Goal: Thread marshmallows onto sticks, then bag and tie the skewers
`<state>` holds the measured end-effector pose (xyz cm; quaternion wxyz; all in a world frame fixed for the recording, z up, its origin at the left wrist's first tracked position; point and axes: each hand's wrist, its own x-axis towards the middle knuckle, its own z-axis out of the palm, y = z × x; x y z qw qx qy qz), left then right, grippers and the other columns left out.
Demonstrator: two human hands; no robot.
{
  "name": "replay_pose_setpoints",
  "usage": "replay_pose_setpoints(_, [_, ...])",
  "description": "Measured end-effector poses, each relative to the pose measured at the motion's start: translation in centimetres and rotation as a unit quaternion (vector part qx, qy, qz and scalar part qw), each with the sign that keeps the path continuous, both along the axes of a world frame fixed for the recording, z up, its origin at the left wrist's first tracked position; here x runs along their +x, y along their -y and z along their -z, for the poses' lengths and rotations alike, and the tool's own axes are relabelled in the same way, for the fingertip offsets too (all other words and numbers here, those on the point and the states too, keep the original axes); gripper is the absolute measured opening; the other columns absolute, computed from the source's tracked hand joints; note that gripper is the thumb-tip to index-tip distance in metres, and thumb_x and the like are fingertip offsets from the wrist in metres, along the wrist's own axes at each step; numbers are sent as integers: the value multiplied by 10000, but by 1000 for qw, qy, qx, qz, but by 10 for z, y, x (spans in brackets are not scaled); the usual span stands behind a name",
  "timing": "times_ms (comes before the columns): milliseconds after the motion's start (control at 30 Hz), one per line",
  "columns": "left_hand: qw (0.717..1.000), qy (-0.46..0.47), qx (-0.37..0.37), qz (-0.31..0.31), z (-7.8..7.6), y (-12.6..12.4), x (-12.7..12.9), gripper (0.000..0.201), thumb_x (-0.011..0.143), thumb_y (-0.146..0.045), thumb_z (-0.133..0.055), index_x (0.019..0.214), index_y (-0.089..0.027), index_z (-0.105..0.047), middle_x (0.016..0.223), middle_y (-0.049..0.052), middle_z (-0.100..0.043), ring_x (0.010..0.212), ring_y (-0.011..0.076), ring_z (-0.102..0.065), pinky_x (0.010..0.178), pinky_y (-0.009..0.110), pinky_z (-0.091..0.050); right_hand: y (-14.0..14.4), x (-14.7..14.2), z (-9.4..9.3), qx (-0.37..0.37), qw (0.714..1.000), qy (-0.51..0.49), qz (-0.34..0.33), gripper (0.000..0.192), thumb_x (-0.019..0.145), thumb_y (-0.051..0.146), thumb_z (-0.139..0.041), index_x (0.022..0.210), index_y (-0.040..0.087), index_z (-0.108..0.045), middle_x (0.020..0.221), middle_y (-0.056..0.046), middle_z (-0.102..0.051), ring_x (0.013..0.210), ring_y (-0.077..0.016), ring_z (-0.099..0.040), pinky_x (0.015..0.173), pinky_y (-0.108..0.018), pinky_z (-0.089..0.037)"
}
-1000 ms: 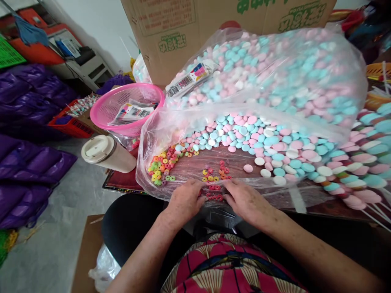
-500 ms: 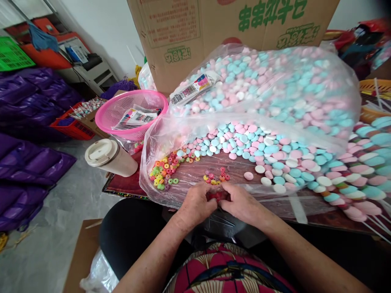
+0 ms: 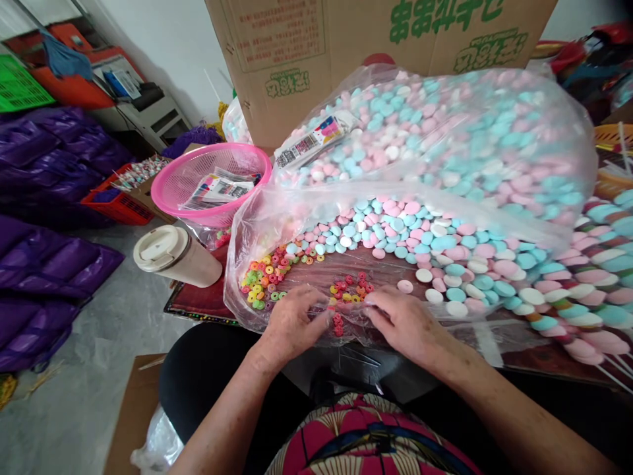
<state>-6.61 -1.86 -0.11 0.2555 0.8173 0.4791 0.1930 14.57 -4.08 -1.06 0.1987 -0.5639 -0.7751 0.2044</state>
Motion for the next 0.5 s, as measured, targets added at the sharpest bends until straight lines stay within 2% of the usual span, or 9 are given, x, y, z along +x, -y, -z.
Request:
replay_pose_setpoints(67, [996, -56, 9, 73, -3, 9, -6, 234, 742, -300, -655, 958, -210, -660, 984, 51, -640, 934, 212, -560, 844, 365, -424, 9, -3, 4, 20, 998, 26, -50, 104, 823, 162, -511, 818, 169, -614, 848, -68, -590, 851, -203, -535, 764, -328, -432])
replay_pose_setpoints(133, [986, -123, 14, 113, -4, 13, -9, 303, 695, -321, -702, 977, -218, -656, 1047, 66, -617, 975, 253, -532, 854, 419, -403, 12, -7, 7, 38, 995, 62, -69, 101, 805, 171, -561, 877, 165, -631, 892, -78, -590, 888, -217, -518, 799, -351, -421])
replay_pose_setpoints(233, [973, -177, 16, 147, -1, 17, -11, 126, 747, -275, -655, 856, -213, -666, 988, 53, -615, 941, 244, -523, 821, 408, -394, 8, -15, 7, 51, 991, 100, -72, 103, 813, 147, -552, 862, 162, -641, 859, -72, -584, 845, -211, -509, 780, -350, -414])
replay_pose_setpoints(267, [971, -177, 22, 158, 1, 17, -11, 73, 775, -256, -624, 815, -207, -662, 954, 45, -618, 922, 232, -526, 812, 394, -391, 7, -18, 5, 58, 991, 103, -69, 114, 826, 132, -529, 844, 158, -638, 847, -70, -582, 838, -207, -505, 777, -345, -410])
replay_pose_setpoints(333, [971, -158, 39, 175, 6, 19, -12, 109, 822, -228, -561, 766, -194, -648, 884, 36, -627, 872, 207, -534, 789, 366, -386, 4, -26, 1, 79, 988, 100, -87, 141, 846, 114, -492, 823, 151, -626, 850, -68, -584, 849, -202, -496, 792, -343, -398])
replay_pose_setpoints(500, [976, -111, 68, 172, 11, 26, -19, 151, 860, -198, -488, 815, -177, -631, 786, 30, -650, 756, 176, -552, 735, 338, -384, -5, -47, 5, 99, 960, 91, -245, 94, 848, 178, -531, 850, 172, -625, 919, -48, -602, 902, -204, -463, 803, -358, -366])
